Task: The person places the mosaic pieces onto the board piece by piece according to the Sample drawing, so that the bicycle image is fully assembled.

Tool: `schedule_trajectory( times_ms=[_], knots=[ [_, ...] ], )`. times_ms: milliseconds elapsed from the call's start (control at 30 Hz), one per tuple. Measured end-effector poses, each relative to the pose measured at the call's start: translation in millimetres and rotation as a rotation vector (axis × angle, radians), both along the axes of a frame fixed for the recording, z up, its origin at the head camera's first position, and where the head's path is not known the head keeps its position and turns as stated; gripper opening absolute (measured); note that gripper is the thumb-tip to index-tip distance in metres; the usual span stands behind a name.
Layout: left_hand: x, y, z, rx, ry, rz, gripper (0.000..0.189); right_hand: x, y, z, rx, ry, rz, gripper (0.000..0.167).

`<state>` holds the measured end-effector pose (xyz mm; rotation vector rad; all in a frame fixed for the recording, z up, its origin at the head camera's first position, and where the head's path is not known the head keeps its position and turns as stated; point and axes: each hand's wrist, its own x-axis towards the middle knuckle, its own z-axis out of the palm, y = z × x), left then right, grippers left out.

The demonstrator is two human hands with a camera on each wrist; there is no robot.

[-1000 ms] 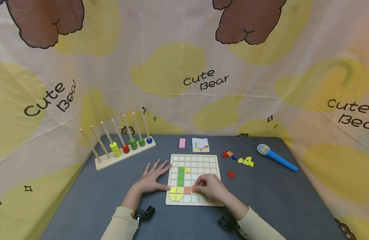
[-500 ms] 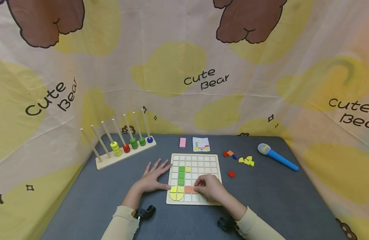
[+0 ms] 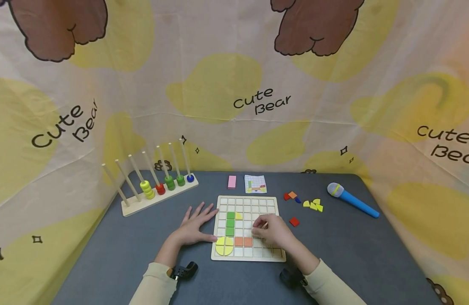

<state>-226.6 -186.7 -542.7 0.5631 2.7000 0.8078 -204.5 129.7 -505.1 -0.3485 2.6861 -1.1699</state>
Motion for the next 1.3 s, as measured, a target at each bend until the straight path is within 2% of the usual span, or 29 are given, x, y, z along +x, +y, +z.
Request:
schedule_trajectory(
  times_ms=[200, 367, 600, 933, 1300],
  knots=[
    [0.7, -0.3, -0.2, 0.012, 0.007, 0.001, 0.099, -17.6, 16, 15.4, -0.022, 0.05, -0.089, 0.008],
    [0.6, -0.1, -0.8, 0.01, 0.009, -0.007, 0.099, -32.2, 32, 25.8, 0.0, 0.079, -0.131, 0.017],
    [0.5, -1.5, -2.2, 0.008, 0.017, -0.01, 0.099, -56.0, 55, 32.7, 0.017, 0.104, -0.186, 0.027],
    [0.3, -1.7, -3.1, 0.011, 0.017, -0.013, 0.099, -83.8, 87, 32.5, 0.01, 0.078, -0.229, 0.026],
    [0.4, -1.6, -3.4, 0.009, 0.023, -0.012, 0.099, -109.8, 117, 13.3, -0.01, 0.003, -0.281, 0.031]
  ],
)
